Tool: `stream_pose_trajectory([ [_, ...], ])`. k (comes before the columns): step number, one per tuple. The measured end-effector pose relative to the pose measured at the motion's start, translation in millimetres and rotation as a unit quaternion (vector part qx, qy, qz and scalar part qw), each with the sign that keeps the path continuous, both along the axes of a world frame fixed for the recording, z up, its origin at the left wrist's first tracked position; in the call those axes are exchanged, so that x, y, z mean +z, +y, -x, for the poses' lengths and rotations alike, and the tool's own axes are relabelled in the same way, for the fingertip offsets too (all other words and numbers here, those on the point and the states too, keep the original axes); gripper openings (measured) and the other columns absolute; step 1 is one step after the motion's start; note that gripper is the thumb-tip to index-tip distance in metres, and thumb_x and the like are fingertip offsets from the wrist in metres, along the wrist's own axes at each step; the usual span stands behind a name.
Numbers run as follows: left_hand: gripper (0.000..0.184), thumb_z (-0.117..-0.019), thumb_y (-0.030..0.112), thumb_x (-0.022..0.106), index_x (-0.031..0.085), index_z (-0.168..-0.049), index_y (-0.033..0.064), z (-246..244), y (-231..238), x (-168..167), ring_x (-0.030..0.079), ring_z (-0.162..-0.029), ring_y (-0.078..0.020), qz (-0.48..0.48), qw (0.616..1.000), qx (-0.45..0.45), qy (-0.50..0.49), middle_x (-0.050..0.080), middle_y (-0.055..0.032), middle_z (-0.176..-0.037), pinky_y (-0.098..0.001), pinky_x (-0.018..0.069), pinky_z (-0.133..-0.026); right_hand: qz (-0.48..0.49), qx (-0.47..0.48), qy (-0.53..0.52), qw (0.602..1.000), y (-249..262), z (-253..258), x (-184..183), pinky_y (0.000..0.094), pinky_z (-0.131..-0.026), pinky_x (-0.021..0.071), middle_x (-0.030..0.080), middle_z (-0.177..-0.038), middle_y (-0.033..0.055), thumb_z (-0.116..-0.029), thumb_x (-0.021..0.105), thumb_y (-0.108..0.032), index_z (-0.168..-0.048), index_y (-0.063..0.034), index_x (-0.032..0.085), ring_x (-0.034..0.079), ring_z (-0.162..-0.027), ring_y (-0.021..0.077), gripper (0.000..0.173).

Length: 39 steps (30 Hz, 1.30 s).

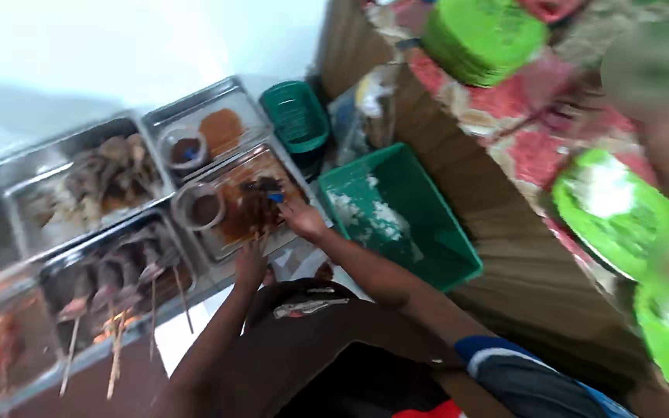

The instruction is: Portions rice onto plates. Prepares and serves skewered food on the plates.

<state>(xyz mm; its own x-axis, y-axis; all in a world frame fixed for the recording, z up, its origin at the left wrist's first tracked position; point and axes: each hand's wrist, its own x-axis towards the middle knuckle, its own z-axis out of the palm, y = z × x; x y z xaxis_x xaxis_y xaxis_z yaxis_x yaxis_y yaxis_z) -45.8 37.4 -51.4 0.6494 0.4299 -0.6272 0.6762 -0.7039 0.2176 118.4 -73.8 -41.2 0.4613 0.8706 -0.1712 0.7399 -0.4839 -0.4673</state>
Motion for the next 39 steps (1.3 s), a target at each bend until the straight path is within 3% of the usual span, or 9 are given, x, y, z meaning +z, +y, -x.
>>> stream_pose_trajectory([
  [4, 0.048, -0.1018, 0.01, 0.054, 0.048, -0.147, -0.0051, -9.7, 0.4, -6.3, 0.043, -0.137, -0.0532, -0.018, 0.999, -0.013, 0.047, 0.041, -0.031, -0.153, -0.0671, 0.0411, -0.106, -0.006, 0.101, -0.022, 0.995, -32.6, 20.1, 3.2, 0.057, -0.099, 0.0525, 0.067, -0.128, 0.0246, -0.1095, 0.044, -0.02, -0.14, -0.0001, 0.059, 0.063, -0.123, 0.0437, 0.04],
  [8, 0.044, -0.1023, 0.004, 0.046, 0.047, -0.145, -0.0071, -12.7, -5.0, 6.3, 0.049, -0.133, -0.0509, -0.024, 0.997, 0.018, 0.07, 0.046, -0.0317, -0.147, -0.0663, 0.0413, -0.106, 0.003, -0.061, 0.098, 0.993, -47.1, -8.0, 57.7, 0.0493, -0.111, 0.0467, 0.065, -0.136, 0.0177, -0.1101, 0.045, -0.028, -0.141, -0.0096, 0.063, 0.061, -0.13, 0.0338, 0.04],
  [16, 0.043, -0.1125, 0.023, 0.034, 0.048, -0.142, -0.005, -26.4, 10.5, 60.9, 0.059, -0.125, -0.0401, 0.098, 0.979, 0.174, -0.049, 0.058, -0.0282, -0.135, -0.0549, 0.0455, -0.107, -0.225, -0.223, 0.111, 0.942, -46.2, -51.9, 71.9, 0.0483, -0.098, 0.0546, 0.071, -0.122, 0.0203, -0.1065, 0.055, -0.016, -0.131, -0.0026, 0.068, 0.07, -0.109, 0.0322, 0.031],
  [18, 0.039, -0.1122, 0.021, 0.036, 0.054, -0.134, -0.0049, -21.5, 16.0, 47.7, 0.064, -0.099, -0.0286, 0.167, 0.946, 0.249, -0.127, 0.063, -0.0214, -0.115, -0.0432, 0.0514, -0.091, -0.208, -0.202, 0.07, 0.954, -36.0, -53.4, 70.1, 0.0538, -0.103, 0.0513, 0.069, -0.126, 0.0225, -0.1066, 0.055, -0.017, -0.133, -0.0025, 0.067, 0.067, -0.117, 0.038, 0.032],
  [21, 0.029, -0.1123, 0.018, 0.038, 0.055, -0.122, -0.0035, -16.3, 10.7, 25.9, 0.046, -0.058, -0.0082, 0.312, 0.826, 0.406, -0.238, 0.048, -0.0005, -0.076, -0.023, 0.0433, -0.057, -0.122, -0.154, 0.029, 0.98, -9.9, -49.4, 63.4, 0.0571, -0.103, 0.0496, 0.068, -0.129, 0.0224, -0.1069, 0.055, -0.02, -0.137, -0.0059, 0.065, 0.063, -0.124, 0.0417, 0.035],
  [24, 0.026, -0.1123, 0.017, 0.038, 0.054, -0.118, -0.0011, -16.0, 7.6, 14.4, 0.043, -0.05, -0.0054, 0.385, 0.738, 0.488, -0.264, 0.045, 0.0034, -0.067, -0.0196, 0.0399, -0.048, -0.036, -0.099, 0.03, 0.994, 22.8, -42.6, 47.9, 0.0565, -0.106, 0.0479, 0.063, -0.138, 0.0209, -0.1095, 0.049, -0.027, -0.143, -0.0084, 0.06, 0.058, -0.13, 0.0406, 0.04],
  [31, 0.024, -0.1116, 0.014, 0.034, 0.054, -0.118, 0.003, -12.1, 32.3, -4.8, 0.04, -0.049, -0.0052, 0.432, 0.72, 0.496, -0.221, 0.043, 0.0044, -0.066, -0.0197, 0.0365, -0.046, -0.049, 0.091, -0.035, 0.994, 32.3, 22.1, 30.5, 0.0569, -0.095, 0.0542, 0.069, -0.121, 0.0261, -0.1097, 0.044, -0.022, -0.132, 0.0032, 0.064, 0.065, -0.117, 0.0445, 0.039],
  [36, 0.025, -0.113, 0.019, 0.031, 0.053, -0.118, 0.0071, 1.3, 52.7, -15.1, 0.039, -0.047, -0.0038, 0.519, 0.663, 0.49, -0.226, 0.041, 0.007, -0.062, -0.0188, 0.0365, -0.045, -0.044, -0.119, 0.109, 0.986, -1.8, 19.3, 91.6, 0.0501, -0.106, 0.0494, 0.068, -0.129, 0.0206, -0.1092, 0.048, -0.026, -0.136, -0.0041, 0.065, 0.065, -0.121, 0.0356, 0.038],
  [39, 0.029, -0.1128, 0.021, 0.033, 0.057, -0.118, 0.0075, 14.6, 65.5, -4.1, 0.044, -0.049, -0.0042, 0.514, 0.677, 0.465, -0.247, 0.048, 0.0066, -0.061, -0.0201, 0.0416, -0.049, -0.13, -0.325, 0.237, 0.906, -15.8, 9.7, 82.5, 0.038, -0.093, 0.0557, 0.073, -0.115, 0.0153, -0.1094, 0.049, -0.025, -0.135, -0.0025, 0.064, 0.071, -0.101, 0.0218, 0.037],
])
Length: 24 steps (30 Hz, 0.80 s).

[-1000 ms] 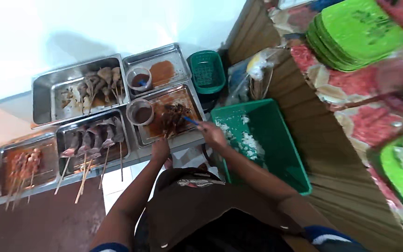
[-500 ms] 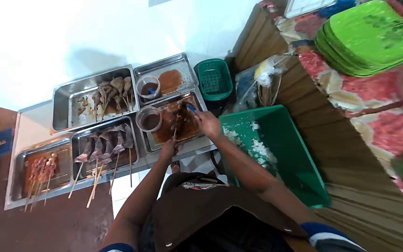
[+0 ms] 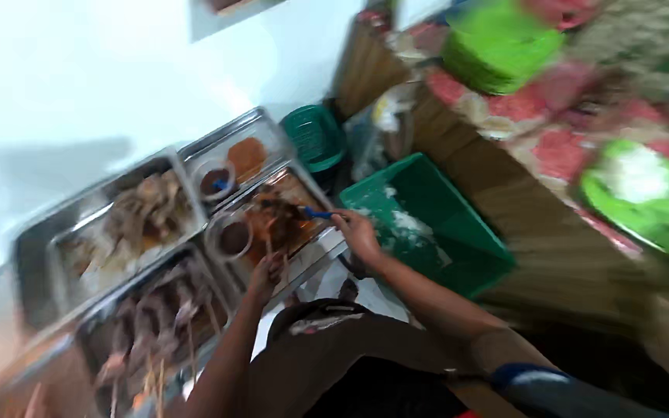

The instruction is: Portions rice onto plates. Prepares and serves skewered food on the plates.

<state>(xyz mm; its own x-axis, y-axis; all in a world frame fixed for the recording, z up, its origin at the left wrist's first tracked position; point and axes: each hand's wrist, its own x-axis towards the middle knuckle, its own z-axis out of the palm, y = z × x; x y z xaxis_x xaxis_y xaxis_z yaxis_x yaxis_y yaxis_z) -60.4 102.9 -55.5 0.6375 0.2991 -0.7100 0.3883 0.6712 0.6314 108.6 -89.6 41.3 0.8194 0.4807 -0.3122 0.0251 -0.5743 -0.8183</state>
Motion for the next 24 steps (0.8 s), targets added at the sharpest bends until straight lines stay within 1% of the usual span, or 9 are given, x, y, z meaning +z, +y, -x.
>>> stream_pose_trajectory([
  [2, 0.027, -0.1125, 0.022, 0.032, 0.057, -0.111, 0.0112, -1.5, 5.1, 10.3, 0.046, -0.049, -0.0038, -0.033, 0.998, -0.045, -0.026, 0.047, 0.0084, -0.059, -0.0212, 0.046, -0.05, -0.075, -0.152, 0.109, 0.979, -19.2, -2.0, -22.6, 0.0343, -0.081, 0.0566, 0.072, -0.109, 0.0147, -0.1102, 0.047, -0.026, -0.134, 0.0007, 0.061, 0.069, -0.09, 0.0177, 0.038],
  [5, 0.025, -0.1109, 0.019, 0.032, 0.055, -0.102, 0.0161, -6.4, 16.6, 19.7, 0.046, -0.047, -0.0013, -0.062, 0.989, -0.11, -0.076, 0.049, 0.0109, -0.057, -0.0184, 0.0445, -0.047, -0.207, -0.313, 0.251, 0.892, -43.1, 8.6, -61.2, 0.0337, -0.072, 0.0554, 0.071, -0.101, 0.0121, -0.112, 0.042, -0.028, -0.133, 0.0013, 0.057, 0.068, -0.082, 0.0169, 0.039],
  [8, 0.034, -0.1077, 0.018, 0.023, 0.057, -0.102, 0.0182, -18.5, 21.0, 26.7, 0.048, -0.046, 0.0023, -0.038, 0.968, -0.2, -0.148, 0.051, 0.0133, -0.055, -0.0145, 0.0432, -0.047, -0.292, -0.36, 0.33, 0.822, -58.6, 26.5, -80.7, 0.0336, -0.072, 0.0542, 0.069, -0.096, 0.0071, -0.113, 0.036, -0.033, -0.13, -0.0035, 0.057, 0.066, -0.081, 0.0154, 0.04],
  [11, 0.036, -0.1081, 0.018, 0.022, 0.057, -0.106, 0.0172, -43.8, -3.9, 48.6, 0.047, -0.047, 0.0022, -0.014, 0.937, -0.308, -0.166, 0.049, 0.0136, -0.056, -0.0141, 0.0431, -0.048, -0.339, -0.383, 0.357, 0.782, -78.8, 44.6, -86.5, 0.0305, -0.069, 0.0534, 0.07, -0.094, 0.0038, -0.113, 0.036, -0.035, -0.129, -0.0072, 0.057, 0.066, -0.077, 0.0127, 0.039],
  [14, 0.034, -0.1085, 0.013, 0.024, 0.058, -0.107, 0.0106, -69.5, -63.8, 85.3, 0.045, -0.048, 0.0014, -0.011, 0.908, -0.382, -0.171, 0.047, 0.0117, -0.058, -0.0144, 0.0426, -0.049, -0.37, -0.41, 0.365, 0.749, -103.8, 59.0, -81.9, 0.0293, -0.067, 0.053, 0.07, -0.094, 0.0041, -0.1128, 0.037, -0.034, -0.129, -0.0073, 0.056, 0.066, -0.076, 0.0124, 0.037],
  [17, 0.032, -0.1069, 0.013, 0.027, 0.059, -0.108, 0.0092, -96.3, -138.0, 112.1, 0.043, -0.047, 0.0008, -0.004, 0.855, -0.484, -0.183, 0.045, 0.0117, -0.058, -0.0156, 0.0415, -0.049, -0.395, -0.421, 0.362, 0.732, -136.0, 70.3, -79.8, 0.029, -0.067, 0.0536, 0.07, -0.094, 0.004, -0.1128, 0.037, -0.036, -0.131, -0.0076, 0.057, 0.066, -0.075, 0.0125, 0.039],
  [20, 0.028, -0.1079, 0.014, 0.028, 0.056, -0.11, 0.0098, -117.1, -224.3, 135.1, 0.041, -0.049, -0.0014, 0.027, 0.794, -0.58, -0.179, 0.041, 0.0116, -0.059, -0.0186, 0.0432, -0.053, -0.415, -0.435, 0.348, 0.719, -169.2, 82.5, -75.6, 0.0312, -0.068, 0.0534, 0.068, -0.09, 0.0038, -0.1117, 0.04, -0.033, -0.122, -0.0064, 0.06, 0.065, -0.076, 0.0133, 0.034],
  [22, 0.026, -0.1097, 0.014, 0.029, 0.055, -0.113, 0.0096, -128.5, -288.6, 145.7, 0.041, -0.05, -0.0007, 0.048, 0.759, -0.624, -0.179, 0.041, 0.0112, -0.061, -0.0165, 0.0411, -0.051, -0.425, -0.447, 0.339, 0.71, -190.6, 91.7, -69.0, 0.0299, -0.064, 0.0533, 0.067, -0.086, 0.0026, -0.1108, 0.04, -0.027, -0.113, -0.0074, 0.059, 0.064, -0.072, 0.0127, 0.027],
  [24, 0.024, -0.111, 0.015, 0.031, 0.055, -0.114, 0.0092, -137.4, -353.4, 151.8, 0.042, -0.051, -0.0008, 0.063, 0.736, -0.653, -0.17, 0.042, 0.0104, -0.062, -0.0161, 0.0399, -0.051, -0.436, -0.45, 0.349, 0.697, -210.3, 99.9, -66.5, 0.029, -0.062, 0.0538, 0.069, -0.088, 0.0037, -0.1123, 0.038, -0.03, -0.118, -0.0073, 0.059, 0.065, -0.07, 0.0129, 0.032],
])
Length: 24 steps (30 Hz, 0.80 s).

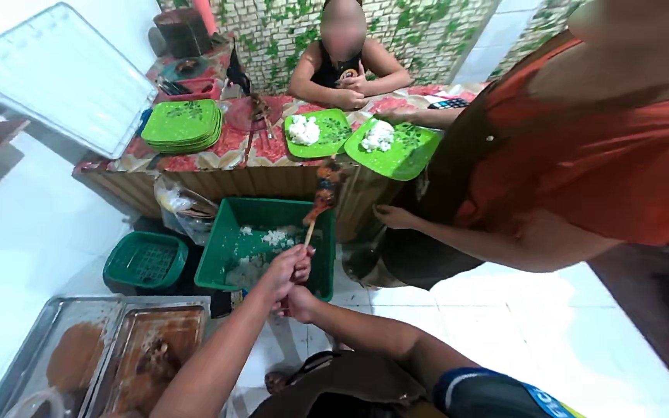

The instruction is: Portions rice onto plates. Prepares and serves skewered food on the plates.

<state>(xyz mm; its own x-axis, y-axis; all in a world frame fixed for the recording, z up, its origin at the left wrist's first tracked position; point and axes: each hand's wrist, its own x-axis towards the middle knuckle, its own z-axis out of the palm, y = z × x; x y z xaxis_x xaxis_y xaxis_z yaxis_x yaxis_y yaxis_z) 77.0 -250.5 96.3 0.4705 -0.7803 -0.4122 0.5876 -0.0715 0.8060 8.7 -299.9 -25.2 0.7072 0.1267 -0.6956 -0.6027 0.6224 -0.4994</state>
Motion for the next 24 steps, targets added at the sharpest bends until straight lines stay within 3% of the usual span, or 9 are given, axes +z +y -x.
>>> stream_pose_trajectory([
  [2, 0.024, -0.1116, 0.017, 0.032, 0.054, -0.115, 0.0097, -6.4, -63.2, 2.9, 0.041, -0.051, -0.0017, -0.011, 1.0, -0.026, 0.005, 0.042, 0.0098, -0.063, -0.0169, 0.0394, -0.05, -0.01, 0.005, 0.007, 1.0, -19.0, 6.3, 2.2, 0.0278, -0.061, 0.0536, 0.07, -0.087, 0.0036, -0.1129, 0.036, -0.03, -0.122, -0.0073, 0.057, 0.066, -0.068, 0.0118, 0.032],
  [8, 0.022, -0.1118, 0.019, 0.036, 0.055, -0.115, 0.0083, -20.7, -213.4, -9.6, 0.041, -0.053, -0.003, -0.014, 0.997, -0.068, -0.014, 0.042, 0.0082, -0.067, -0.0174, 0.0391, -0.051, -0.037, 0.002, 0.002, 0.999, -73.2, 20.7, 9.0, 0.0271, -0.061, 0.053, 0.065, -0.079, 0.0025, -0.1129, 0.034, -0.024, -0.11, -0.0084, 0.056, 0.064, -0.066, 0.0122, 0.027],
  [11, 0.022, -0.1124, 0.02, 0.036, 0.055, -0.113, 0.0081, -27.5, -257.8, -19.5, 0.041, -0.051, -0.0029, -0.032, 0.998, -0.054, 0.006, 0.042, 0.0073, -0.066, -0.0165, 0.0375, -0.049, -0.048, -0.001, 0.008, 0.999, -95.9, 25.9, 10.2, 0.0268, -0.061, 0.0531, 0.065, -0.077, 0.0027, -0.1125, 0.037, -0.024, -0.105, -0.008, 0.057, 0.063, -0.066, 0.0121, 0.026],
  [17, 0.026, -0.112, 0.024, 0.039, 0.059, -0.118, 0.0083, -46.2, -302.0, -35.6, 0.042, -0.053, -0.0048, -0.087, 0.995, -0.04, -0.01, 0.045, 0.0052, -0.071, -0.0188, 0.0388, -0.049, -0.062, 0.007, 0.01, 0.998, -125.2, 32.3, 3.6, 0.0258, -0.06, 0.0527, 0.067, -0.08, 0.0036, -0.113, 0.034, -0.023, -0.108, -0.0077, 0.057, 0.065, -0.067, 0.012, 0.028],
  [19, 0.034, -0.1122, 0.03, 0.04, 0.061, -0.123, 0.0058, -53.1, -305.1, -34.0, 0.051, -0.062, -0.0082, -0.158, 0.98, -0.06, -0.104, 0.054, 0.0001, -0.078, -0.0231, 0.0454, -0.06, -0.067, 0.016, 0.019, 0.997, -127.4, 31.8, 3.4, 0.0264, -0.061, 0.0528, 0.067, -0.081, 0.0035, -0.1127, 0.036, -0.024, -0.11, -0.0083, 0.058, 0.065, -0.067, 0.0124, 0.027],
  [21, 0.05, -0.1115, 0.041, 0.039, 0.063, -0.124, -0.0007, -60.6, -301.4, -26.8, 0.064, -0.083, -0.0152, -0.263, 0.926, -0.114, -0.247, 0.067, -0.0102, -0.098, -0.0316, 0.0538, -0.079, -0.069, 0.025, 0.022, 0.997, -124.8, 30.9, 4.2, 0.0273, -0.061, 0.0532, 0.067, -0.082, 0.0033, -0.1126, 0.038, -0.026, -0.11, -0.0087, 0.059, 0.065, -0.068, 0.0128, 0.027],
  [23, 0.063, -0.1093, 0.052, 0.037, 0.062, -0.13, -0.0027, -70.3, -286.5, -9.3, 0.064, -0.117, -0.0319, -0.349, 0.839, -0.176, -0.378, 0.065, -0.0222, -0.126, -0.0522, 0.049, -0.103, -0.062, 0.048, 0.008, 0.997, -119.8, 27.2, 5.9, 0.028, -0.063, 0.054, 0.069, -0.085, 0.0036, -0.113, 0.035, -0.026, -0.116, -0.0082, 0.057, 0.066, -0.07, 0.0127, 0.028],
  [24, 0.066, -0.1081, 0.056, 0.036, 0.06, -0.136, -0.0002, -73.0, -272.4, 1.7, 0.06, -0.127, -0.0366, -0.366, 0.81, -0.183, -0.419, 0.062, -0.0235, -0.134, -0.0586, 0.0445, -0.108, -0.059, 0.064, -0.001, 0.996, -116.8, 24.7, 7.5, 0.0284, -0.064, 0.0545, 0.07, -0.087, 0.0039, -0.1132, 0.035, -0.027, -0.119, -0.0076, 0.056, 0.067, -0.072, 0.0128, 0.03],
])
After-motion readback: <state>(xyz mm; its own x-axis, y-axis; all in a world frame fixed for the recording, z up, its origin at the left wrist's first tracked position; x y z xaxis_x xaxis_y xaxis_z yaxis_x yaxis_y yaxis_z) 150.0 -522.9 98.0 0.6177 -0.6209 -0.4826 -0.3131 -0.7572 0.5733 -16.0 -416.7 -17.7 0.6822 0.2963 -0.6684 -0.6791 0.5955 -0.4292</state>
